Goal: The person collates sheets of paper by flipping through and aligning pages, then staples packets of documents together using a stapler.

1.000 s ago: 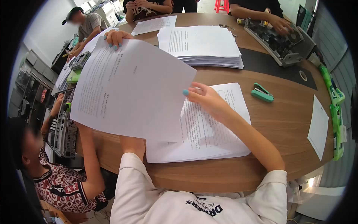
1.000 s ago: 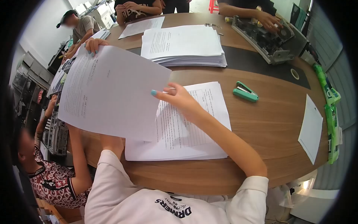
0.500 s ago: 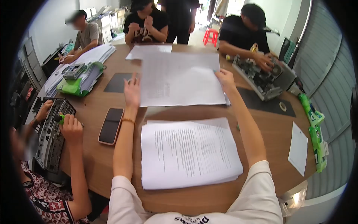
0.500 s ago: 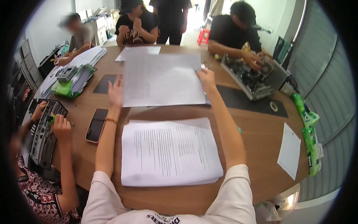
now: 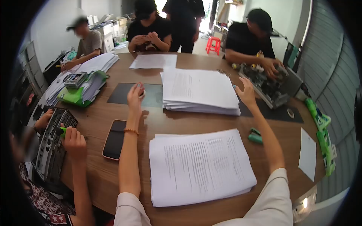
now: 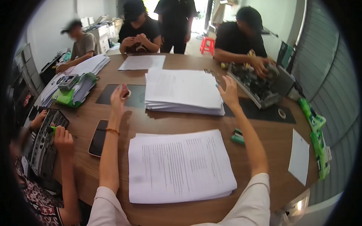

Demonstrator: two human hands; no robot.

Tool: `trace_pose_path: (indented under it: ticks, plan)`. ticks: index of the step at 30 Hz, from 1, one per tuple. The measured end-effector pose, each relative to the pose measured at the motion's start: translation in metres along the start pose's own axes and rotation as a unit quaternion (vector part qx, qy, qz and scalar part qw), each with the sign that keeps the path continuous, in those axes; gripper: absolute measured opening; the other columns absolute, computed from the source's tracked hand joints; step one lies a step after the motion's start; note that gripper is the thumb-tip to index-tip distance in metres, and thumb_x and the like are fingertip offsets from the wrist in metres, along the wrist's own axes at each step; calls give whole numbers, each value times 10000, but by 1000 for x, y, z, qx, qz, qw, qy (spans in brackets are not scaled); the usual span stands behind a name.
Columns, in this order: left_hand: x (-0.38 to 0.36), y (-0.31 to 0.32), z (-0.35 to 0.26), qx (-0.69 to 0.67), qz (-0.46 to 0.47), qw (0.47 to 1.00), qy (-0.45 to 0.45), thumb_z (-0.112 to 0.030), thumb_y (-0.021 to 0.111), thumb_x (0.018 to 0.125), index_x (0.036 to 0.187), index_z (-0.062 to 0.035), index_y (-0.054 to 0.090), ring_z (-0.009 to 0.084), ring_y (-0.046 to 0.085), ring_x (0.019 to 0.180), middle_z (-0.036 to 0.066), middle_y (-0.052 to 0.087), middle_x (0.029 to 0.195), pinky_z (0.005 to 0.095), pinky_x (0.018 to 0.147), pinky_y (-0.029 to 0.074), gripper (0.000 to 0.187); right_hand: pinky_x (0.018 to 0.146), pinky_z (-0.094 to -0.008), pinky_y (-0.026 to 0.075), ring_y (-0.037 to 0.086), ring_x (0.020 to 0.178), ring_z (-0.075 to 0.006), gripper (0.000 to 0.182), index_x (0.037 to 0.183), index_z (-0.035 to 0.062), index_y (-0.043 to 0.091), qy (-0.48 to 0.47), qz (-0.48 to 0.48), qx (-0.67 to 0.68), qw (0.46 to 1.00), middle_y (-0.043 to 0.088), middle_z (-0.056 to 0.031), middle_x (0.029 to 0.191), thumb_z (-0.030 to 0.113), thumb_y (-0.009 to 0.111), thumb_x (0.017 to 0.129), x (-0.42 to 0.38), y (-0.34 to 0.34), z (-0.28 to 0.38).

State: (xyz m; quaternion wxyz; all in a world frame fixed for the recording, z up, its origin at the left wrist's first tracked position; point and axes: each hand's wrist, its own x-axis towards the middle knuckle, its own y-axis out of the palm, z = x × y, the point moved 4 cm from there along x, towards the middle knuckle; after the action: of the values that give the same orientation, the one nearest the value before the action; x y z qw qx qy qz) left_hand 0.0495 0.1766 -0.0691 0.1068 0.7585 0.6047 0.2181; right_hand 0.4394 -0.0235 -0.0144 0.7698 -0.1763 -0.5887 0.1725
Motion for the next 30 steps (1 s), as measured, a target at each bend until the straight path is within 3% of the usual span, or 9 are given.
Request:
trace_pose_path:
  ticks: [3,5,9,10,12,20,23,26,30]
  plan:
    - [-39,83,-60,209,174,957,97,-162,567,792,983,-4,575,119,531,875,65,590,958,202,685,416,248,818,-339,401,500,975,-299,302,967,-9,573,4,153,61,986,528,-192,1030,163,616,721,-40,-44,20]
    - [-87,145,-47,308,286,902,98,-207,599,753,966,30,569,176,542,883,118,590,952,262,741,428,320,747,-301,435,534,928,-252,280,961,-6,577,189,295,168,921,536,-184,1014,141,611,725,-75,-61,30]
    - [-190,183,45,439,439,736,270,-307,667,667,1063,34,502,346,399,1121,178,504,1118,385,934,323,548,784,-324,424,512,969,-250,383,1021,-23,545,201,291,203,913,481,-184,1110,210,627,728,-135,-91,59]
    - [-195,185,48,434,442,737,270,-307,667,667,1063,34,502,346,399,1121,178,504,1118,385,934,323,548,784,-324,424,512,969,-250,383,1021,-23,545,204,290,198,914,481,-184,1110,210,627,728,-143,-97,65]
    - [-196,179,51,442,445,744,230,-301,675,665,1110,18,470,352,332,1178,186,459,1173,388,961,291,584,905,-367,342,408,1095,-316,483,1070,-53,508,-14,264,19,964,393,-214,1204,270,626,731,-150,-110,93]
    - [-198,185,40,424,443,773,163,-235,710,636,1103,2,486,332,374,1152,167,470,1170,384,938,325,569,952,-391,283,314,1167,-353,492,1092,-53,493,50,264,74,960,333,-226,1252,244,632,726,-151,-111,102]
    - [-200,189,27,394,419,803,157,-162,723,618,1029,-35,538,312,448,1077,145,478,1163,367,898,368,467,933,-366,310,353,1150,-307,463,1105,-28,490,93,265,169,945,350,-193,1249,197,633,727,-149,-108,99]
    - [-197,191,21,350,420,820,172,-55,707,618,896,-27,561,247,515,1015,100,537,1095,317,836,419,315,852,-277,375,453,1035,-137,327,1091,1,503,319,137,474,809,426,-93,1202,109,560,788,-157,-99,77]
    - [-196,190,24,342,442,808,187,32,643,648,757,-25,551,179,564,874,65,597,928,270,768,437,154,813,-250,398,512,932,-136,267,1069,15,519,325,162,469,805,509,-79,1078,32,499,804,-150,-103,64]
